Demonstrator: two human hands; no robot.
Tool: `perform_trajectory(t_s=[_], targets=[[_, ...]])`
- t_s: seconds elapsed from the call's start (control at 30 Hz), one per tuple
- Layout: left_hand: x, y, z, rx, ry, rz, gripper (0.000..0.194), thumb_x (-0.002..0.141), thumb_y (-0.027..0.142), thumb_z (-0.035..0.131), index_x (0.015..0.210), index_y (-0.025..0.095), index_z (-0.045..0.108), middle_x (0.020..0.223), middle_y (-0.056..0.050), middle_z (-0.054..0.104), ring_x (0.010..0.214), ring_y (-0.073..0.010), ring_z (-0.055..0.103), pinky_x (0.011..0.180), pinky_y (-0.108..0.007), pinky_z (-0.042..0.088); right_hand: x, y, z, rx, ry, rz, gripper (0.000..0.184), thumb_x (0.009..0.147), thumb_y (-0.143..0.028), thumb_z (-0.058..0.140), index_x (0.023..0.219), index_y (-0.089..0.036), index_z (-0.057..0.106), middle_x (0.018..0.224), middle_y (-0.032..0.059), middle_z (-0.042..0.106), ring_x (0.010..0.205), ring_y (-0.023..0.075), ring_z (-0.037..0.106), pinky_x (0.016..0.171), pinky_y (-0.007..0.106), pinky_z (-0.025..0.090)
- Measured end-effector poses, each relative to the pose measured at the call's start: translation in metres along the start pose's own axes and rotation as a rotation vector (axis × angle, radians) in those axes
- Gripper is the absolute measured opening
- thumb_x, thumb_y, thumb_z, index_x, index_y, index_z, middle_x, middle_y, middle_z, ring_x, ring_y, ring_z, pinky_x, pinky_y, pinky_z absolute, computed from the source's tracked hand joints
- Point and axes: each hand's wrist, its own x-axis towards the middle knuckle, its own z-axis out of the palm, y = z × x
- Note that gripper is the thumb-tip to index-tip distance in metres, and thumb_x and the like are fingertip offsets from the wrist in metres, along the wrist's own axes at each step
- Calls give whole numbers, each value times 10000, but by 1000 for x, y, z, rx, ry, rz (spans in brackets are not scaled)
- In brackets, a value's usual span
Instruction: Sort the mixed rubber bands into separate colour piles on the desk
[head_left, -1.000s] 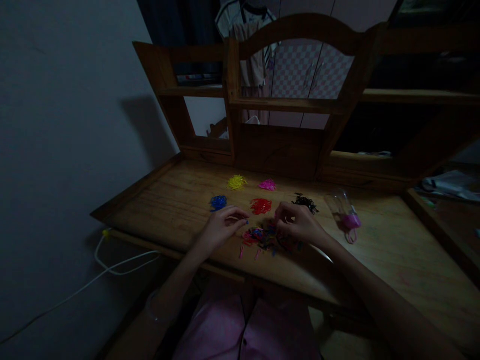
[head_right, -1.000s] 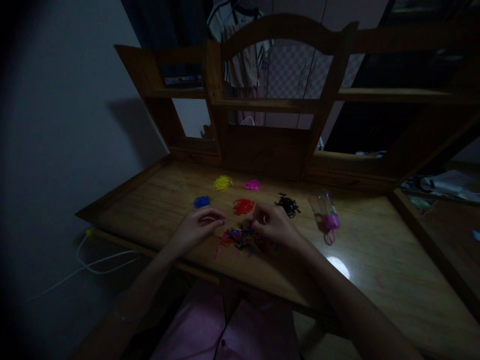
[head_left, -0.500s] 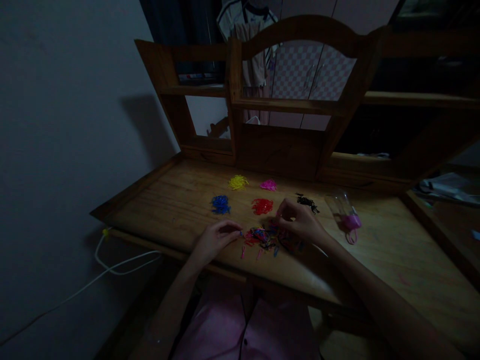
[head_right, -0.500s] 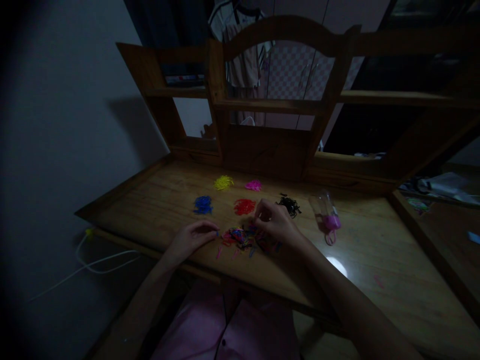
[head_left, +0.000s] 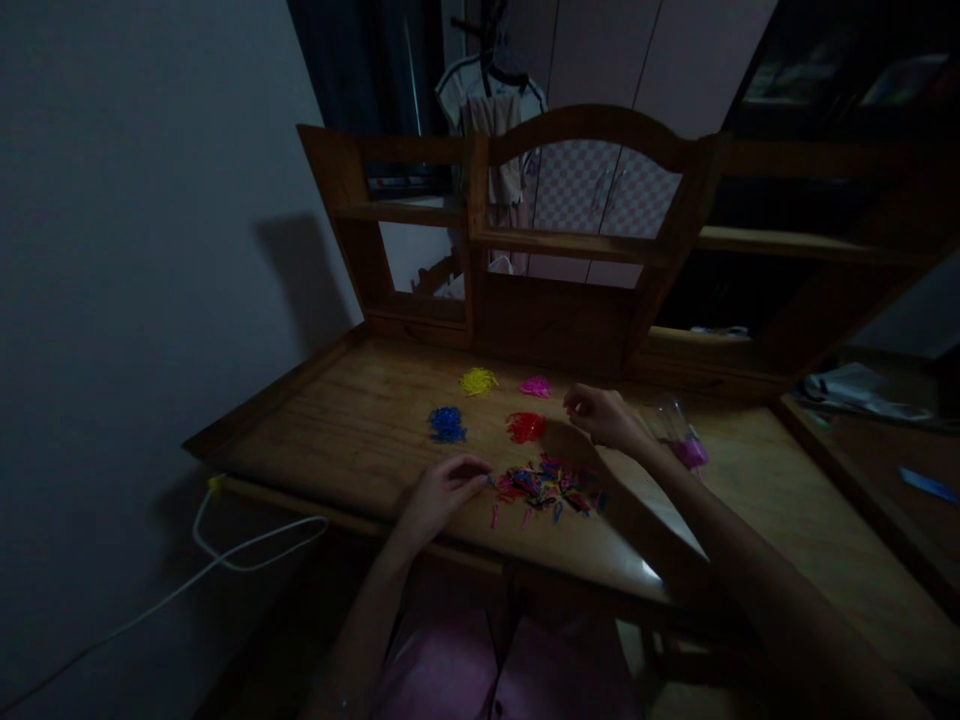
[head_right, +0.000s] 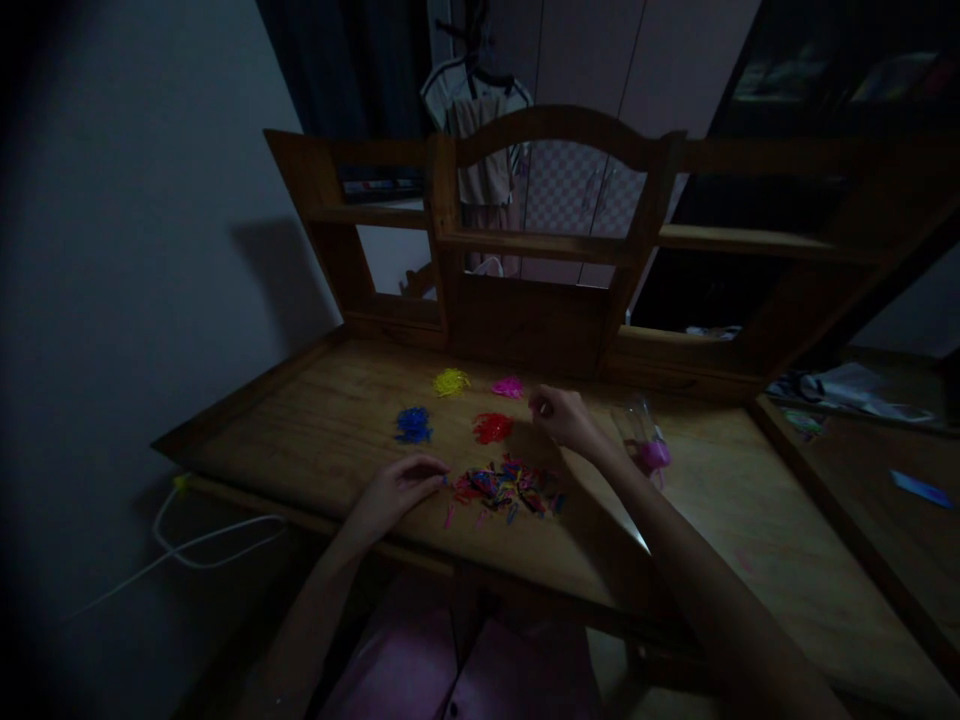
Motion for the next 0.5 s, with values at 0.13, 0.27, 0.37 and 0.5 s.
perform_trajectory(t_s=[0.13,0.27,0.37,0.5], targets=[[0,1,0,20,-19,9,177,787,288,666,921,175,688,959,-46,711,948,-196,665,885,-299,521,37,2,7,-40,-6,16,218,678,-82,554,852,-144,670,749,52,678,659,148,598,582,207,371],[-2,2,-1,48,-33,31,195,807,317,643,934,175,686,976,-54,709,962,-200,661,899,-312,514,58,1,22,-48,21,53,213,680,-62,558,841,-135,676,761,79,692,675,153,606,592,207,368],[-3,2,0,63,-27,48,207,815,336,635,941,177,682,976,-54,705,966,-203,659,902,-323,513,63,0,27,-24,55,84,209,684,-81,587,864,-140,675,749,79,694,669,155,608,583,208,371],[-2,1,0,73,-40,53,208,820,340,629,941,179,682,974,-54,706,962,-203,662,903,-328,512,55,-13,14,51,134,105,136,727,-122,587,832,-147,669,750,66,690,683,156,614,599,219,403]])
